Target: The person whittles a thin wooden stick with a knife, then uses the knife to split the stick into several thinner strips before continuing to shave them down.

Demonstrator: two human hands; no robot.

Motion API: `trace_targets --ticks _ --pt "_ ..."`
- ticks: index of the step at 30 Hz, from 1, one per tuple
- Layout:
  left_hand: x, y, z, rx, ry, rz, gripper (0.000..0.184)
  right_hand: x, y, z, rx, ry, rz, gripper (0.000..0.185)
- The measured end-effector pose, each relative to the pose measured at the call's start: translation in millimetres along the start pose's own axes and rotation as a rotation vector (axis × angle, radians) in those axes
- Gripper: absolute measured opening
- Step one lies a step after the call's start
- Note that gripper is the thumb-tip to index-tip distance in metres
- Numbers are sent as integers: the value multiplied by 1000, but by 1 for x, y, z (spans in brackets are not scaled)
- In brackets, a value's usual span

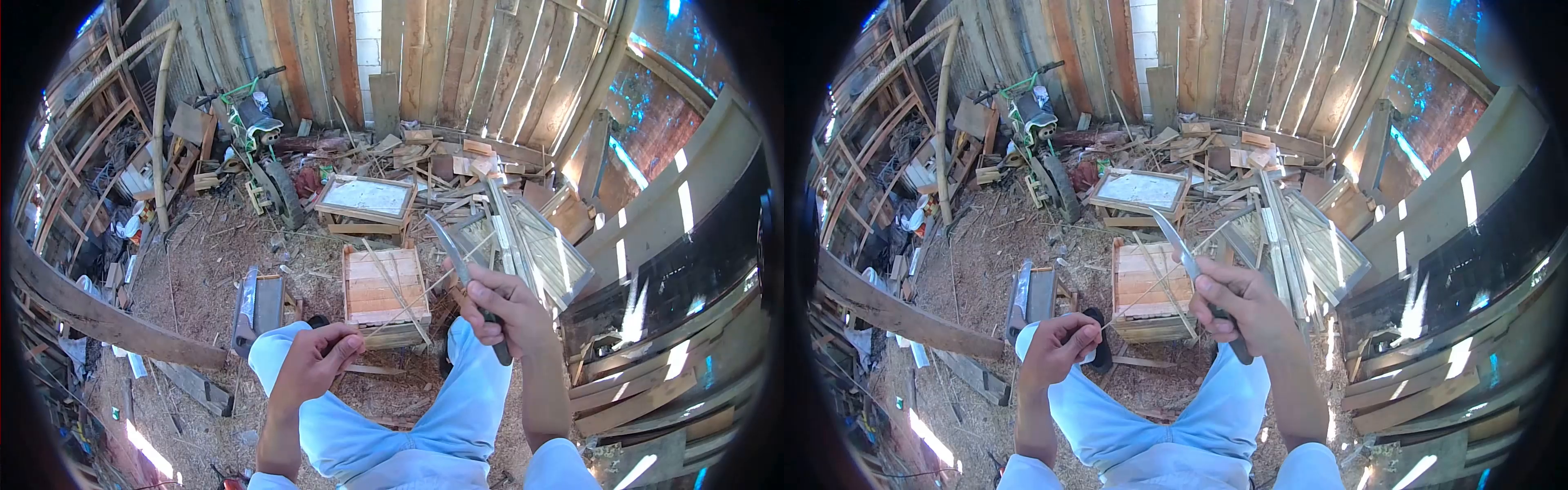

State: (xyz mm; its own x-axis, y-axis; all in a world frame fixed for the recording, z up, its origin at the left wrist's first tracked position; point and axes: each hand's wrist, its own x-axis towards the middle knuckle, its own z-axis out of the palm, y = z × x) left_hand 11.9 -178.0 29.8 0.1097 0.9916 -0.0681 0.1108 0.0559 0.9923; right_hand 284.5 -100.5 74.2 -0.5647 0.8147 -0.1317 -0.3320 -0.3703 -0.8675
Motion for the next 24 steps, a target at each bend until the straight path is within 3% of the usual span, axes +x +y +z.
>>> trace_targets --ticks 4,7,10,12,18,19,21,24 --pt "-3 4 -6 6 -28 -24 19 -3 -15 -16 7 48 -16 39" --pt "-3 -1 -13 25 -23 8 21 -4 -29 -27 46 262 -158 44" --pt "3 -7 -13 -74 91 -8 20 -2 -21 -23 -22 193 -150 40" --pt "18 -5 -7 -300 94 55 15 2 -9 -13 -6 129 -128 41" --pt "60 -4 24 -541 138 179 12 21 42 18 -14 144 42 40" --pt "67 -7 28 -541 147 186 12 23 51 18 12 94 52 30" --pt "75 -12 31 -347 224 386 12 24 60 26 23 112 67 28" --pt "81 -17 34 -361 302 442 12 27 68 32 -17 129 105 26"
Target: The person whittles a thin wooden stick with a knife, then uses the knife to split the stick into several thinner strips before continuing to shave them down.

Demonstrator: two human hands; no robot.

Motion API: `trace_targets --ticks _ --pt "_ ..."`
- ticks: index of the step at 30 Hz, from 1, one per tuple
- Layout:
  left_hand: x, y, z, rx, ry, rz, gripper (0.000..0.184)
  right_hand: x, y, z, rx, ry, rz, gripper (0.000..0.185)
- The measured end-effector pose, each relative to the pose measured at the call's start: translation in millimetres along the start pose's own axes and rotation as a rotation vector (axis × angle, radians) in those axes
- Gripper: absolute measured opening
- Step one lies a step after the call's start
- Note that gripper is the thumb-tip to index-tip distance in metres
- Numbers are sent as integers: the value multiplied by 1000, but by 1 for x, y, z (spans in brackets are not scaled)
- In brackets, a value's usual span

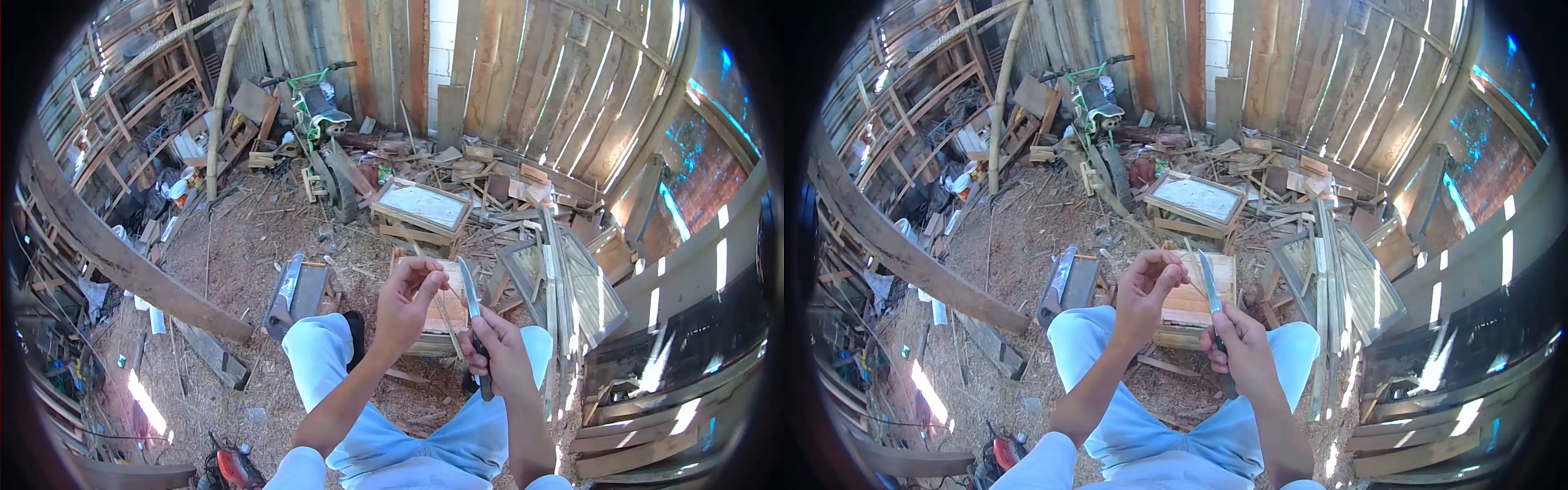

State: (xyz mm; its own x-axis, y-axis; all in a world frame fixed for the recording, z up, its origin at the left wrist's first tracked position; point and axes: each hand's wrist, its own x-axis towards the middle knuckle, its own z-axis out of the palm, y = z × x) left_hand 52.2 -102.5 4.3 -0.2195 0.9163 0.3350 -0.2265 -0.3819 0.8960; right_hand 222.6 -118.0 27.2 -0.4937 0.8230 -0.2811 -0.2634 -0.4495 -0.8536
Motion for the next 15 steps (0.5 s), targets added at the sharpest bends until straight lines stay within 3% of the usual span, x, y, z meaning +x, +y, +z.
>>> trace_targets --ticks 3,5,9,15 --pt "-2 -3 1 -32 44 -1 10 6 7 4 -95 22 -62 24" --pt "-6 -2 2 -50 35 0 9 17 10 0 -427 166 -218 24" --pt "-14 11 -6 56 59 44 10 26 7 -14 -703 235 -405 24" --pt "-13 47 -35 43 157 180 8 28 -5 -28 -910 376 -596 21"
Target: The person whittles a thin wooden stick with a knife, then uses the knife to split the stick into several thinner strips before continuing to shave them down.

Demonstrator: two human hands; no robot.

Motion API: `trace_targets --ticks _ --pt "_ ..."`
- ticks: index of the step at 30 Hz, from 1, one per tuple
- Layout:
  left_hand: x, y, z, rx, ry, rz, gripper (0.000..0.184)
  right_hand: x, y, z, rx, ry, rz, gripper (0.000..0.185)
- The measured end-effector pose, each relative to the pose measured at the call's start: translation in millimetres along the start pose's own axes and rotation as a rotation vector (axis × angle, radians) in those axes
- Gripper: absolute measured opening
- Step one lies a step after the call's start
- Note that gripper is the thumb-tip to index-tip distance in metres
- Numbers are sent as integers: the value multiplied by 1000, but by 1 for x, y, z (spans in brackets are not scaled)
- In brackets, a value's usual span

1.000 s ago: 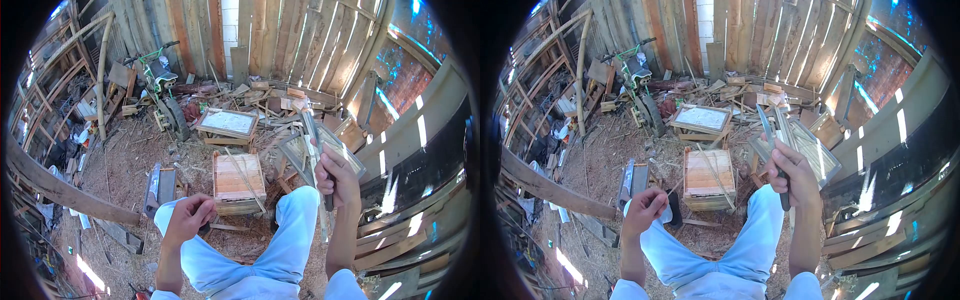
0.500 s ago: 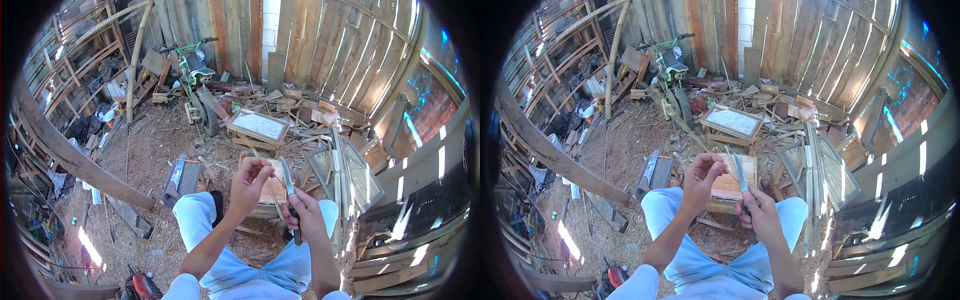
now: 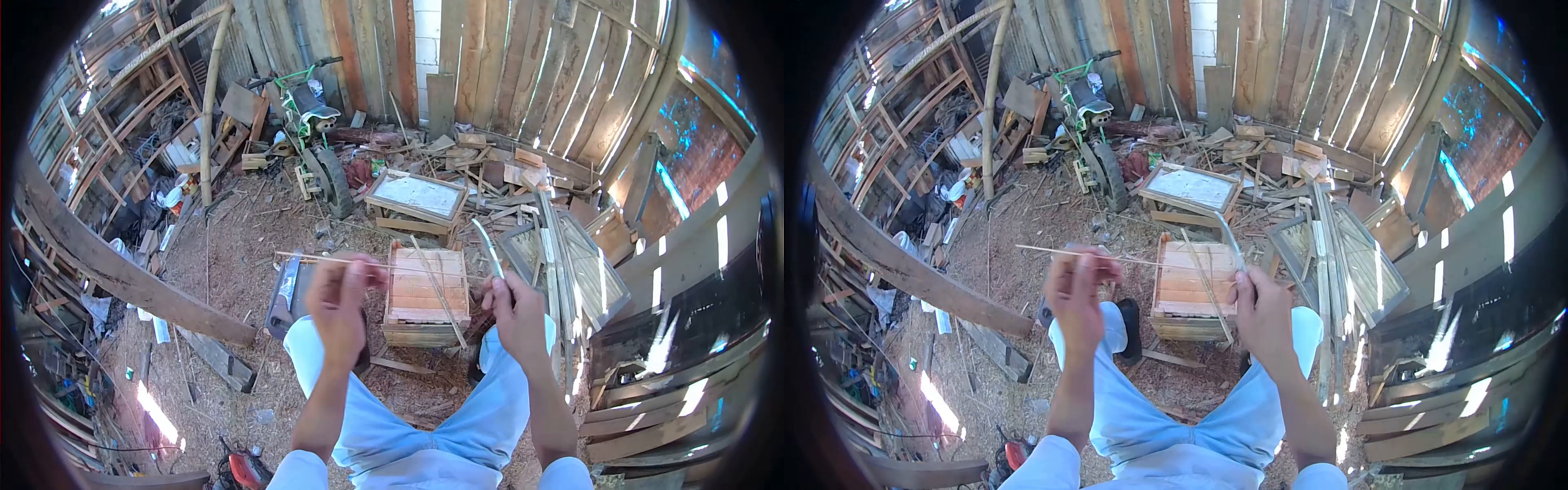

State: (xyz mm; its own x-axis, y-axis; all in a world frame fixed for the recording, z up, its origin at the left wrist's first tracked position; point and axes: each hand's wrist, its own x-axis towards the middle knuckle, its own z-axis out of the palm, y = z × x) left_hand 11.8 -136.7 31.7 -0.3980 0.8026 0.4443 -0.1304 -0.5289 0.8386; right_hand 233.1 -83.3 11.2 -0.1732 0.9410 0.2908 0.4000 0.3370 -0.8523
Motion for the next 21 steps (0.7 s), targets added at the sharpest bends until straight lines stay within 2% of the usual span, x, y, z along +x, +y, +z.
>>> trace_targets --ticks 2,7,10,12,13,15,17,19,20,21 --pt "5 11 -11 -98 129 64 6 3 -6 -7 -11 45 20 21" --pt "7 12 -21 -110 206 17 5 10 -10 -16 -22 145 -16 18" --pt "5 2 -50 56 80 -39 9 16 -8 -27 -29 181 -55 17" --pt "2 4 -59 441 -155 -205 10 19 -10 -35 -71 176 -73 16" --pt "-1 4 -56 439 -160 -207 10 21 -10 -38 -106 161 -94 16" --pt "-7 6 -46 809 -409 -53 8 26 -9 -41 -112 154 -98 15" --pt "-18 -9 -36 752 -439 -82 9 28 -9 -39 -114 142 -101 15" --pt "-29 -28 -25 516 -327 -335 8 30 -9 -33 -128 209 -199 18" --pt "-32 -29 -17 502 -302 -384 10 29 -8 -29 -130 209 -204 18" --pt "-34 -34 -13 498 -300 -379 10 23 -5 -22 30 224 -180 22"
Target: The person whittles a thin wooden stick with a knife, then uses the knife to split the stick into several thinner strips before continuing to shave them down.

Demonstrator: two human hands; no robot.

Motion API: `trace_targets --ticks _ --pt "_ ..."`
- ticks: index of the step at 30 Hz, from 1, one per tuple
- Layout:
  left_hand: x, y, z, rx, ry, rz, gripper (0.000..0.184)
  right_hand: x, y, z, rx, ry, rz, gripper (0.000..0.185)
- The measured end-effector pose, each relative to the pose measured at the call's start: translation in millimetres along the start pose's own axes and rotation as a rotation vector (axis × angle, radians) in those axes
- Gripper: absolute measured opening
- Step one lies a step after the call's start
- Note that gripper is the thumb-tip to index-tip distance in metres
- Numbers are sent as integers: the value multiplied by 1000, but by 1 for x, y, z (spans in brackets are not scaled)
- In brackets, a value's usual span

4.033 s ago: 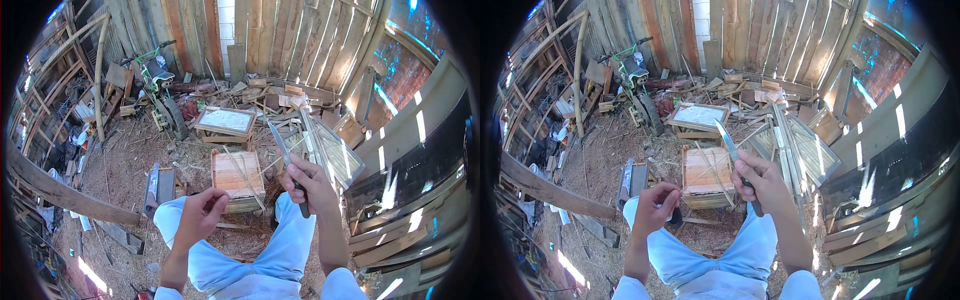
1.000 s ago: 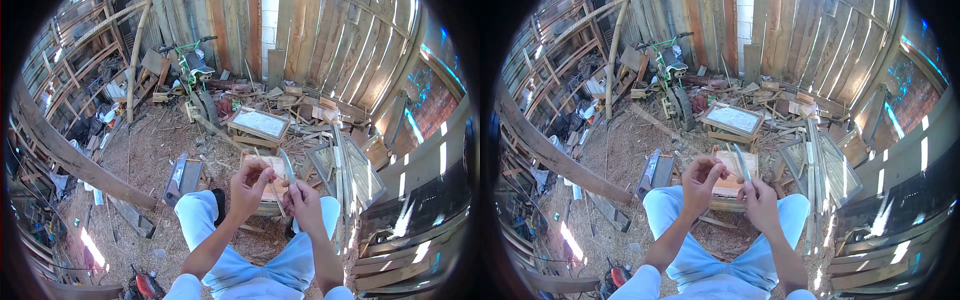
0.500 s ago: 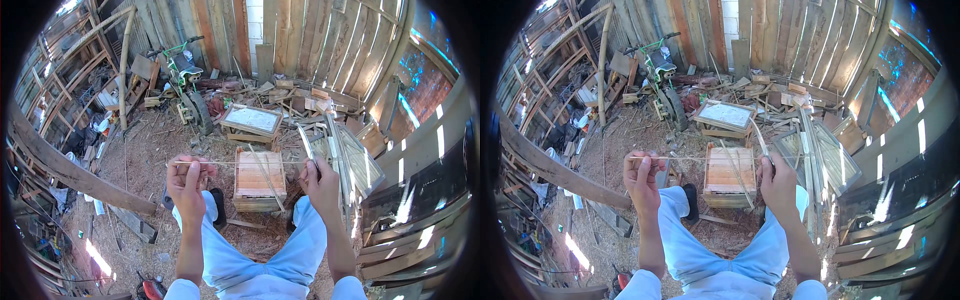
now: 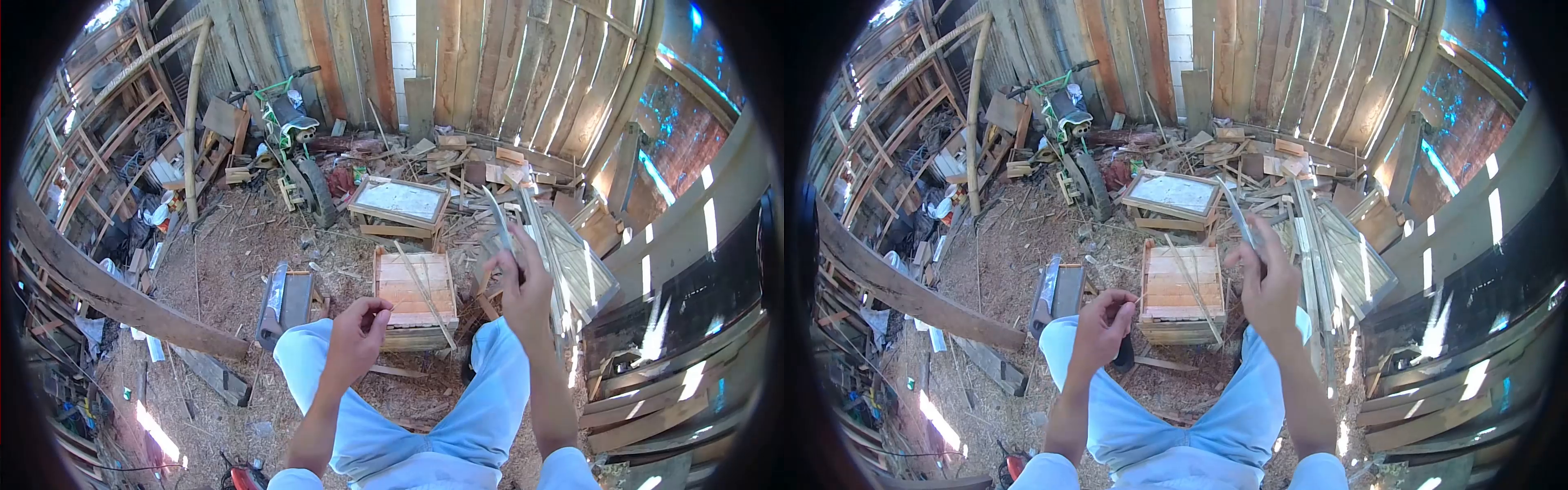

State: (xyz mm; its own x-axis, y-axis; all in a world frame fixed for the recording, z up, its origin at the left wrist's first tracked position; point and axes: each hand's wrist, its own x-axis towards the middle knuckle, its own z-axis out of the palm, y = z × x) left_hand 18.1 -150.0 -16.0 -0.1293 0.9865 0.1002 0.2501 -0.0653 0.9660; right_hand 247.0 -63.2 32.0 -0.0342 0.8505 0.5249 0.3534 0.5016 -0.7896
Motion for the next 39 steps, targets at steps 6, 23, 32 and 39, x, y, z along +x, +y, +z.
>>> trace_targets --ticks 6,23,32,39 --pt "2 15 22 -253 148 26 11 -36 -16 7 648 -553 577 38" --pt "-22 55 34 -5 101 153 12 -32 -47 1 806 -770 629 32" --pt "-16 46 18 -522 -228 -124 17 -35 -50 2 800 -754 587 28" --pt "-19 49 19 -289 -110 38 11 -35 -56 -6 724 -794 595 28"
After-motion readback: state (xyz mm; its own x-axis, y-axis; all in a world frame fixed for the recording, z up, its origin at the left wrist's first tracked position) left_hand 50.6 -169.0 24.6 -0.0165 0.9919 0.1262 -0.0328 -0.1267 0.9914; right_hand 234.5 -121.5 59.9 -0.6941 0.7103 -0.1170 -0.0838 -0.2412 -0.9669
